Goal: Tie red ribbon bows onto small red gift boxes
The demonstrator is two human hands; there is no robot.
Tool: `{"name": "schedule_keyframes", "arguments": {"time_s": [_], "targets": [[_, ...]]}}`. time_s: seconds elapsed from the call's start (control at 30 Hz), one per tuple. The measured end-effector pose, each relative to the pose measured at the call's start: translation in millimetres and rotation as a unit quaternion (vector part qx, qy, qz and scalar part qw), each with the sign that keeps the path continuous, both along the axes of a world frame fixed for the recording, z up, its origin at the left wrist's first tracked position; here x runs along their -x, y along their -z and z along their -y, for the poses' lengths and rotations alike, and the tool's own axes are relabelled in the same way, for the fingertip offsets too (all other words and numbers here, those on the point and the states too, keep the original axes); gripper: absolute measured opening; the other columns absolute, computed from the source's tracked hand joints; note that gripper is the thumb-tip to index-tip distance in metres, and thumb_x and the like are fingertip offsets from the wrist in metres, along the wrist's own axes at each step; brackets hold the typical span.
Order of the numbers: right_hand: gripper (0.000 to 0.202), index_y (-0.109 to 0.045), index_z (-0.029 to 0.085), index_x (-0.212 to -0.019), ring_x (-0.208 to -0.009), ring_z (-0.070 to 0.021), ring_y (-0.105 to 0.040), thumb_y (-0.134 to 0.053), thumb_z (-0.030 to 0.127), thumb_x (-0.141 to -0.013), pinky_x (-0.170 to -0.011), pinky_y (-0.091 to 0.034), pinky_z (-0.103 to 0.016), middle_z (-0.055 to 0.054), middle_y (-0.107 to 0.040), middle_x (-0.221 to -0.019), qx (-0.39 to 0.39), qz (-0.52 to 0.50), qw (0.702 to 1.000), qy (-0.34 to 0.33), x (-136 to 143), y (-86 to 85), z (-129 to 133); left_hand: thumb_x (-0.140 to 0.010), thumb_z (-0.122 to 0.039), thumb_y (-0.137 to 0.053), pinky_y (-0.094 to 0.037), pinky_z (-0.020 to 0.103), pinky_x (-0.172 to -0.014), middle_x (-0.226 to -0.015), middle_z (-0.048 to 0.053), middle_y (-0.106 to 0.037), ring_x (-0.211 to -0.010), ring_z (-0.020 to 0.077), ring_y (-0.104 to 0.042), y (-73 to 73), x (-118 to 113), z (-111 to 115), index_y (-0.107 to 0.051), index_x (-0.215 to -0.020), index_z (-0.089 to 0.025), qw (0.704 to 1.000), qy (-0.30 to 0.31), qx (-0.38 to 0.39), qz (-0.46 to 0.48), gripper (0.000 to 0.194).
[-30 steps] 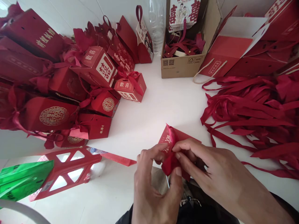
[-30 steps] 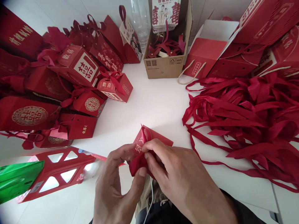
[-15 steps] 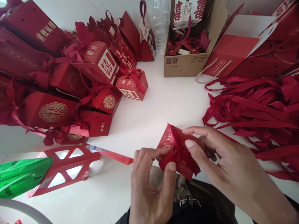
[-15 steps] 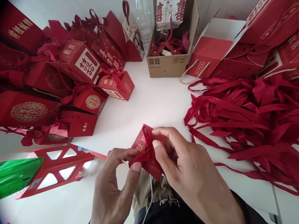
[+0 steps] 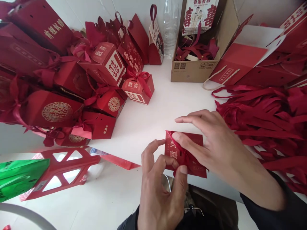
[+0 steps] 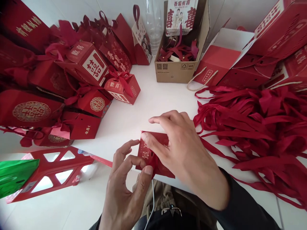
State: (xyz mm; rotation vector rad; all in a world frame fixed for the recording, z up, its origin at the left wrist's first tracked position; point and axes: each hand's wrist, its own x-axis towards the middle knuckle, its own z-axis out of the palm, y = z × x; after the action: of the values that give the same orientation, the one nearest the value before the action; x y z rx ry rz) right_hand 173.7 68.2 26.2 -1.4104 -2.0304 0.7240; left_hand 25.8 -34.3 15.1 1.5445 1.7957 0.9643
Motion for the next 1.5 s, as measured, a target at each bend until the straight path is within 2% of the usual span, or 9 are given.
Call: {"name": "schedule_keyframes", "arguments": {"time_s": [0.13, 0.3, 0.4, 0.63, 0.8, 1.07, 1.2, 1.37, 1.5], "targets": [[0.015, -0.073, 0.027, -0.091, -0.101, -0.0250, -0.068, -0.060, 0.032, -0.097, -0.091, -0.053, -0.043, -0.004, -0.073, -0.103, 0.071, -0.030, 0.996, -0.036, 3.8, -2.2, -7.2, -0.098, -0.026, -0.062, -0.046, 0.053, -0.110, -0.146, 0.007, -0.057, -0.147, 0.0309, -0.043, 1.3, -2.4, 0.6, -0.064, -0.082, -0.025, 0.999, -0.012, 0.008, 0.041, 0.017], [0.021, -0.067, 0.025, -0.093, -0.066, -0.0152, -0.063, -0.056, 0.041, -0.102, -0.059, -0.049, -0.028, 0.001, -0.072, -0.085, 0.144, -0.076, 0.987, 0.008, -0.6, -5.3, -3.9, -0.099, -0.026, -0.060, -0.047, 0.047, -0.106, -0.146, 0.004, -0.059, -0.140, 0.0283, -0.052, 3.1, -2.9, 0.5, -0.063, -0.076, -0.023, 0.997, -0.022, 0.014, 0.076, 0.024], [0.022, -0.066, 0.025, -0.094, -0.064, -0.0130, -0.061, -0.057, 0.043, -0.104, -0.057, -0.048, -0.025, 0.002, -0.071, -0.083, 0.188, -0.131, 0.973, 0.019, -2.6, -4.2, -0.7, -0.100, -0.028, -0.060, -0.049, 0.044, -0.103, -0.146, 0.003, -0.058, -0.137, 0.0273, -0.055, 2.5, -4.1, 0.0, -0.065, -0.075, -0.024, 0.995, -0.040, 0.026, 0.084, 0.026], [0.024, -0.065, 0.026, -0.095, -0.065, -0.0106, -0.060, -0.066, 0.049, -0.101, -0.057, -0.049, -0.021, 0.003, -0.069, -0.082, 0.333, -0.339, 0.880, -0.013, -7.0, 0.9, 1.3, -0.099, -0.030, -0.059, -0.052, 0.042, -0.102, -0.146, 0.000, -0.059, -0.134, 0.0255, -0.058, 1.5, -5.7, -2.2, -0.067, -0.074, -0.025, 0.993, -0.056, 0.042, 0.095, 0.027], [0.026, -0.064, 0.026, -0.089, -0.059, -0.0082, -0.045, -0.069, 0.049, -0.099, -0.052, -0.039, -0.020, 0.006, -0.055, -0.070, 0.332, -0.376, 0.865, 0.026, -6.9, 8.6, 4.1, -0.098, -0.026, -0.060, -0.057, 0.042, -0.097, -0.145, 0.001, -0.059, -0.136, 0.0269, -0.057, 5.9, 2.0, -2.4, -0.067, -0.075, -0.025, 0.997, -0.023, 0.031, 0.063, 0.024], [0.028, -0.062, 0.026, -0.089, -0.060, -0.0097, -0.039, -0.068, 0.051, -0.099, -0.050, -0.033, -0.022, 0.006, -0.049, -0.070, 0.327, -0.381, 0.864, 0.049, -4.5, 10.7, 3.6, -0.096, -0.024, -0.061, -0.061, 0.033, -0.075, -0.144, 0.001, -0.060, -0.136, 0.0289, -0.057, 10.0, 4.7, -1.1, -0.067, -0.074, -0.026, 0.998, -0.015, 0.034, 0.049, 0.024], [0.026, -0.062, 0.024, -0.090, -0.059, -0.0081, -0.042, -0.066, 0.047, -0.101, -0.053, -0.037, -0.021, 0.006, -0.053, -0.070, 0.326, -0.375, 0.867, 0.029, -3.1, 5.3, 3.5, -0.101, -0.034, -0.059, -0.059, 0.038, -0.086, -0.143, 0.000, -0.061, -0.138, 0.0283, -0.055, 6.0, 1.5, 1.1, -0.066, -0.077, -0.027, 0.996, -0.047, 0.029, 0.072, 0.026], [0.024, -0.063, 0.024, -0.091, -0.062, -0.0078, -0.048, -0.066, 0.045, -0.102, -0.055, -0.041, -0.019, 0.007, -0.055, -0.071, 0.329, -0.361, 0.873, 0.016, -1.0, 2.9, 6.3, -0.107, -0.036, -0.049, -0.049, 0.048, -0.107, -0.146, 0.004, -0.060, -0.138, 0.0258, -0.055, 6.5, 10.3, -20.1, -0.065, -0.120, -0.033, 0.995, -0.044, -0.006, 0.092, 0.022], [0.025, -0.064, 0.025, -0.093, -0.060, -0.0076, -0.047, -0.066, 0.049, -0.101, -0.053, -0.040, -0.018, 0.007, -0.055, -0.073, 0.347, -0.374, 0.860, 0.014, -1.8, 8.0, 9.3, -0.099, -0.029, -0.061, -0.039, 0.051, -0.119, -0.141, 0.006, -0.064, -0.141, 0.0262, -0.053, 14.8, 14.8, -50.2, -0.070, -0.118, -0.029, 0.982, 0.035, 0.030, 0.181, 0.021]]}}
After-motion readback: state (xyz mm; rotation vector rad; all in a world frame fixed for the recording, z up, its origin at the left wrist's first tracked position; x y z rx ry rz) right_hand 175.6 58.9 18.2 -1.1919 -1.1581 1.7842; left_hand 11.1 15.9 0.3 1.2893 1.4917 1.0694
